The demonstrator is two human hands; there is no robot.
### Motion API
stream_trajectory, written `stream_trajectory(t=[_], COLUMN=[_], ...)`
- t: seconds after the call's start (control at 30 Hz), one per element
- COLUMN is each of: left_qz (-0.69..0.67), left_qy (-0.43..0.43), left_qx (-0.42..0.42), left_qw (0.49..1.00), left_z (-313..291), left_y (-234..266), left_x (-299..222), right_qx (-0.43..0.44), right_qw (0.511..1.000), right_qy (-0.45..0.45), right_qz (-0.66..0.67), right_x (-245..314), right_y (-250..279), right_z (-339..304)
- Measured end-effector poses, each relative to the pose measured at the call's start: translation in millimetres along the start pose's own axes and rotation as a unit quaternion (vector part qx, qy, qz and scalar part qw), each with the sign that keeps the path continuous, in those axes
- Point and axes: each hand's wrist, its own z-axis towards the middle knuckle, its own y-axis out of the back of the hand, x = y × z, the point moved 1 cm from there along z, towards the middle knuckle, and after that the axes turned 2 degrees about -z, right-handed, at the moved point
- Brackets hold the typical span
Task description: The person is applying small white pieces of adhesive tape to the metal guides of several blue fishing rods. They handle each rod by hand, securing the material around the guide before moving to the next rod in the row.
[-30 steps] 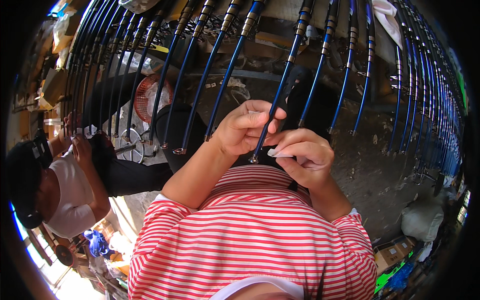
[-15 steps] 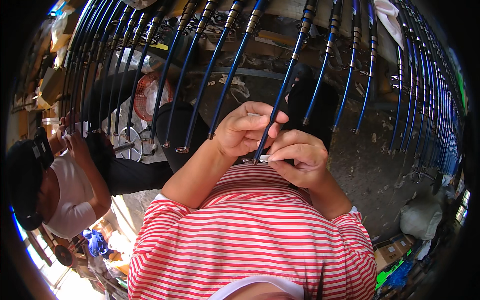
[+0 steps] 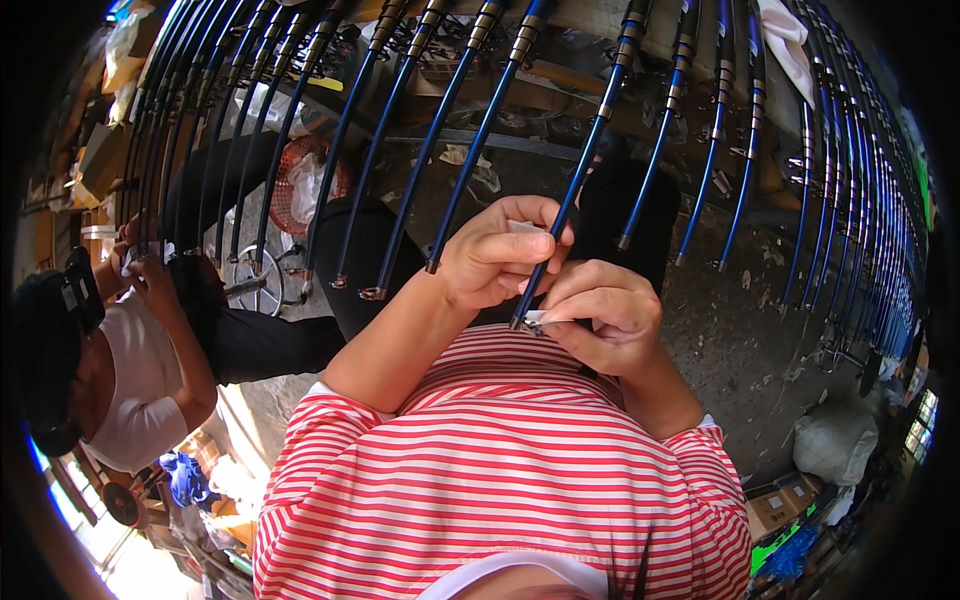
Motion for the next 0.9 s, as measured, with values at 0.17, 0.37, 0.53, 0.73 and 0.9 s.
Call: stream_trajectory(t=[0.17, 0.37, 0.53, 0.73, 0.9], left_qz=[0.042, 0.092, 0.134, 0.099, 0.033], left_qy=[-0.008, -0.016, -0.003, 0.002, 0.008], left_qx=[-0.014, -0.017, -0.027, -0.014, -0.103], left_qw=[0.999, 0.995, 0.991, 0.995, 0.994], left_z=[0, 2, 6, 15, 24], left_y=[0, -1, -5, -5, -9], left_x=[0, 0, 0, 0, -9], right_qx=[0.002, 0.005, 0.006, 0.025, -0.083], right_qw=[1.0, 1.0, 1.0, 0.999, 0.996], right_qy=[0.001, 0.005, 0.002, -0.017, 0.003], right_qz=[0.0, -0.001, -0.004, -0.025, -0.017], right_x=[-1, -1, -1, 4, 7], right_y=[1, 1, 3, 7, 17], right_z=[0, 1, 1, 4, -10])
